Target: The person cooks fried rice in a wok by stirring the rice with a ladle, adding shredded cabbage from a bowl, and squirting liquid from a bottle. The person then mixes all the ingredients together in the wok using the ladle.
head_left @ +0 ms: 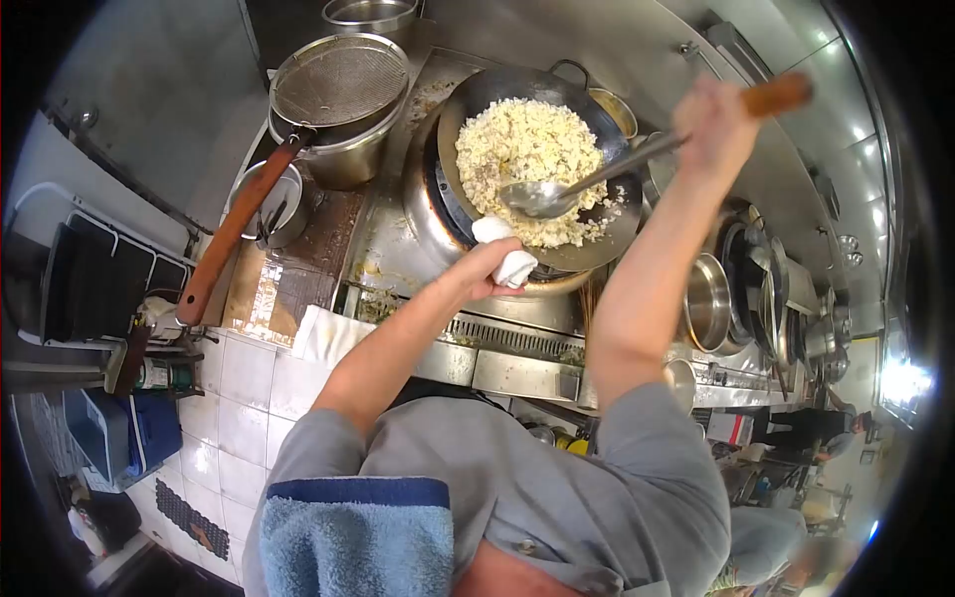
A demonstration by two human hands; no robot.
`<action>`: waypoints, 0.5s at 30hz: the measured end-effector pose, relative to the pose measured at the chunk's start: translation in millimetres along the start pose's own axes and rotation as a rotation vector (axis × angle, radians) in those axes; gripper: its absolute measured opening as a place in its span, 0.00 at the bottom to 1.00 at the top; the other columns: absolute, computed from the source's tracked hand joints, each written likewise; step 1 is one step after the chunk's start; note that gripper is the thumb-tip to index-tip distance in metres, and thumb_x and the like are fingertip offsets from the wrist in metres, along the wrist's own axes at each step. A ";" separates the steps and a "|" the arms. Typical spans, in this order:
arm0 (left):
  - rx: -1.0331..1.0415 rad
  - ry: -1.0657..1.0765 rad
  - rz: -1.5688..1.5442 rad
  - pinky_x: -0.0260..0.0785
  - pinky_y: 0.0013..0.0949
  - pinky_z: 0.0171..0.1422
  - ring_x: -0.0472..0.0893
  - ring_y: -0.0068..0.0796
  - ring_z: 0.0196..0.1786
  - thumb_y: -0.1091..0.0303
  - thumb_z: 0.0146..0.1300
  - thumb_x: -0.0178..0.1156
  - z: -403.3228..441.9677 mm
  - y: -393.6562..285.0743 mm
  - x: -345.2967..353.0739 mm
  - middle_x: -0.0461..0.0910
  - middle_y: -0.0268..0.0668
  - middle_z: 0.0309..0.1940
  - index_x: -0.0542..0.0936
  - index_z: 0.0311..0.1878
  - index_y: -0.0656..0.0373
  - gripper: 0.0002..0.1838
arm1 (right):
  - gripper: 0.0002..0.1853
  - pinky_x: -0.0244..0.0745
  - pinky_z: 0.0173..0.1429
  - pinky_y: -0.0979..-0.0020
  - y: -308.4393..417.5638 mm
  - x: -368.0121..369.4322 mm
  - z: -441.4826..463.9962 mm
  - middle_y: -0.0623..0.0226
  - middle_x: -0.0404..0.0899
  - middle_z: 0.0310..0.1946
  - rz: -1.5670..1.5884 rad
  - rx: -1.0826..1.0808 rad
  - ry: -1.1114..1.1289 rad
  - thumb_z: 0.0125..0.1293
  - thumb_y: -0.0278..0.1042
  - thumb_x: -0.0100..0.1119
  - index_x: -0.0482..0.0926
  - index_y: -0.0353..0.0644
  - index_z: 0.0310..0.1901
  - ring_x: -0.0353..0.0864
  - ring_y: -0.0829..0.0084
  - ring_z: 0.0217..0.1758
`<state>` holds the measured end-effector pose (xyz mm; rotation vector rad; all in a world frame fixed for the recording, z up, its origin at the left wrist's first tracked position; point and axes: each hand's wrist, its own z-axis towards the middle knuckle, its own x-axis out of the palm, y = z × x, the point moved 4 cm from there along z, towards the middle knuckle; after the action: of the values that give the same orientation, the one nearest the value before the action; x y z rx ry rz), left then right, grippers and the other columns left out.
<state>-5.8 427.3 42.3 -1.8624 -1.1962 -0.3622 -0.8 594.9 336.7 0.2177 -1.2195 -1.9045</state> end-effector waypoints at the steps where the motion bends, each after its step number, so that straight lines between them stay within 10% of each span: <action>1: 0.006 0.005 0.000 0.78 0.41 0.40 0.78 0.30 0.34 0.62 0.59 0.55 1.2 -1.9 1.5 0.76 0.35 0.32 0.72 0.41 0.55 0.10 | 0.17 0.43 0.14 0.79 -17.4 -3.8 -21.3 0.79 0.50 0.08 -0.032 -0.102 -0.089 0.59 0.23 0.50 0.58 0.49 0.16 0.48 0.85 0.08; 4: -0.001 -0.033 0.020 0.77 0.33 0.32 0.78 0.26 0.32 0.59 0.59 0.55 7.0 3.2 -3.0 0.77 0.33 0.30 0.74 0.39 0.52 0.10 | 0.17 0.43 0.13 0.80 -42.4 -19.7 9.9 0.78 0.52 0.08 -0.022 -0.165 -0.139 0.58 0.23 0.50 0.58 0.49 0.16 0.48 0.84 0.07; 8: 0.018 0.027 0.039 0.49 0.23 0.11 0.71 0.16 0.17 0.56 0.58 0.54 8.8 1.1 -4.4 0.75 0.26 0.19 0.74 0.31 0.48 0.08 | 0.16 0.45 0.13 0.78 25.3 -45.4 -43.9 0.77 0.54 0.09 0.057 -0.114 -0.007 0.57 0.20 0.53 0.59 0.48 0.19 0.51 0.83 0.08; 15: 0.033 0.016 0.063 0.50 0.25 0.10 0.68 0.18 0.13 0.59 0.58 0.52 8.2 0.4 -3.2 0.72 0.27 0.16 0.74 0.28 0.50 0.08 | 0.12 0.49 0.14 0.76 -11.2 -73.2 -40.7 0.73 0.57 0.11 0.148 -0.074 -0.094 0.64 0.32 0.49 0.64 0.44 0.23 0.52 0.79 0.09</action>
<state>-8.6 431.8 35.2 -1.8612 -1.1234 -0.3199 61.2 622.8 286.4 -0.0016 -1.1904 -1.8443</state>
